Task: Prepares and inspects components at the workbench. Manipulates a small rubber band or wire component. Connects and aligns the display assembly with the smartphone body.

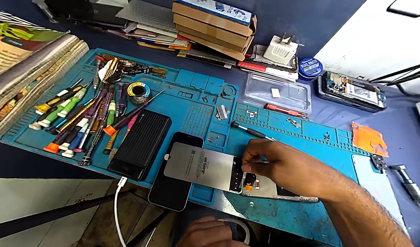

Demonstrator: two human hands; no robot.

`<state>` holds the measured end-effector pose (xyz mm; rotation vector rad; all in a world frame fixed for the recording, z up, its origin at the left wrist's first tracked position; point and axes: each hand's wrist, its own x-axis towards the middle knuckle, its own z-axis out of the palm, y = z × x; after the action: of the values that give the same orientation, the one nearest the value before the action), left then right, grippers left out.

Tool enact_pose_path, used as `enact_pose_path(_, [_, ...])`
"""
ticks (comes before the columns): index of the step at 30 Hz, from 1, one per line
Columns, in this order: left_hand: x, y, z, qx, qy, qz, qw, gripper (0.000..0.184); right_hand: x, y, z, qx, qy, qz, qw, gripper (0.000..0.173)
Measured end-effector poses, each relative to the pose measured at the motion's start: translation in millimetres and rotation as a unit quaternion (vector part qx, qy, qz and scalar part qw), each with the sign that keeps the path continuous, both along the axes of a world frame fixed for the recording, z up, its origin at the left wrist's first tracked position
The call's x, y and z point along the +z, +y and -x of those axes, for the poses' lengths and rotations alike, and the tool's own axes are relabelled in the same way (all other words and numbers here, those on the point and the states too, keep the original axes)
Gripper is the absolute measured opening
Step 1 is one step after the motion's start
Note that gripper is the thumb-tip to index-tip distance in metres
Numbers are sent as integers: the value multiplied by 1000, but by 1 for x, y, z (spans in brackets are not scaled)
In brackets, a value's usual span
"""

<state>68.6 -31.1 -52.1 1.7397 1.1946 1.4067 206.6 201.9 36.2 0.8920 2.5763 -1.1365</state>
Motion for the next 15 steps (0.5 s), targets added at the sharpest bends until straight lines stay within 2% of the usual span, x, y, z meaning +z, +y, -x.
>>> enact_pose_path(6, [5,5,5,32,34,26,999,19,-1,0,7,0,-19,-36,999,14])
enact_pose_path(10, [8,11,3,68,85,-4,994,14,-5,-1,5,-4,-9,-58,998,13])
enact_pose_path(15, [6,19,1,103,159,-53,981,18,-6,-2,4,1,-9,-70,997,10])
